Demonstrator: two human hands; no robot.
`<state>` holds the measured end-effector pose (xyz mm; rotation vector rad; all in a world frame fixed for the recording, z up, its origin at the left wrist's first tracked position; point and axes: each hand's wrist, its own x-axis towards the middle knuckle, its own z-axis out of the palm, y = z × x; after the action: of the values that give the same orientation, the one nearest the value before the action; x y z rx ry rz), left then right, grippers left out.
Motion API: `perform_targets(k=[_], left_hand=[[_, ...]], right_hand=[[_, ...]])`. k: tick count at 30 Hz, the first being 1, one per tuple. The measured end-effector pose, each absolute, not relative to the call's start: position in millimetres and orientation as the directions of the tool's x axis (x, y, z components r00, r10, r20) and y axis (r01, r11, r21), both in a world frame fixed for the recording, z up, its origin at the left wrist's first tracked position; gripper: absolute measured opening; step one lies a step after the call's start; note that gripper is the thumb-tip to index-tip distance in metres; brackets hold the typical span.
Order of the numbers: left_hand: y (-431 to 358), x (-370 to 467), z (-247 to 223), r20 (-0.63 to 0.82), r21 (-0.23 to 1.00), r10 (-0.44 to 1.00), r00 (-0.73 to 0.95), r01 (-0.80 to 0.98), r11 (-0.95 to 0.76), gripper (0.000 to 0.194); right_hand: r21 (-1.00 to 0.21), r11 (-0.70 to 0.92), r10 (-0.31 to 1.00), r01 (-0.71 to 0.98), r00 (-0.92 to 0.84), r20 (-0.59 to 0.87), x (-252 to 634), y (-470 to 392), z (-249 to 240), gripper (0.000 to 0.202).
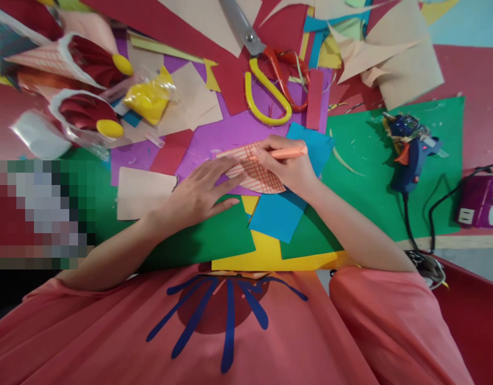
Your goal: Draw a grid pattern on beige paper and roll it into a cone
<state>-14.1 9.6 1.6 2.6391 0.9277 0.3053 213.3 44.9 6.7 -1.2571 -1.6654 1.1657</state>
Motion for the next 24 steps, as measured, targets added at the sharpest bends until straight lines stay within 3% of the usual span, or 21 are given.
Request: perform_targets(k=[7,18,24], left_hand=[[9.5,-13.4,2.4,0.123,0.314,0.619,0.776,0.562,-0.765,0.046],[9.5,-13.7,2.9,0.095,0.361,0.633,0.769,0.565,-0.742,0.046],[10.5,-14.0,3.6,0.112,0.342,0.626,0.772,0.562,-0.754,0.049]], right_hand=[[-0.938,0.137,0.958,0.319,-0.284,0.043,213.2,45.7,6.2,0.022],[-0.962,0.099,0.946,0.254,-0.325,0.012,213.2,46.8,7.7,0.023],[-0.975,0.094,0.983,0.203,-0.174,0.058,216.3,43.9,3.4,0.027]])
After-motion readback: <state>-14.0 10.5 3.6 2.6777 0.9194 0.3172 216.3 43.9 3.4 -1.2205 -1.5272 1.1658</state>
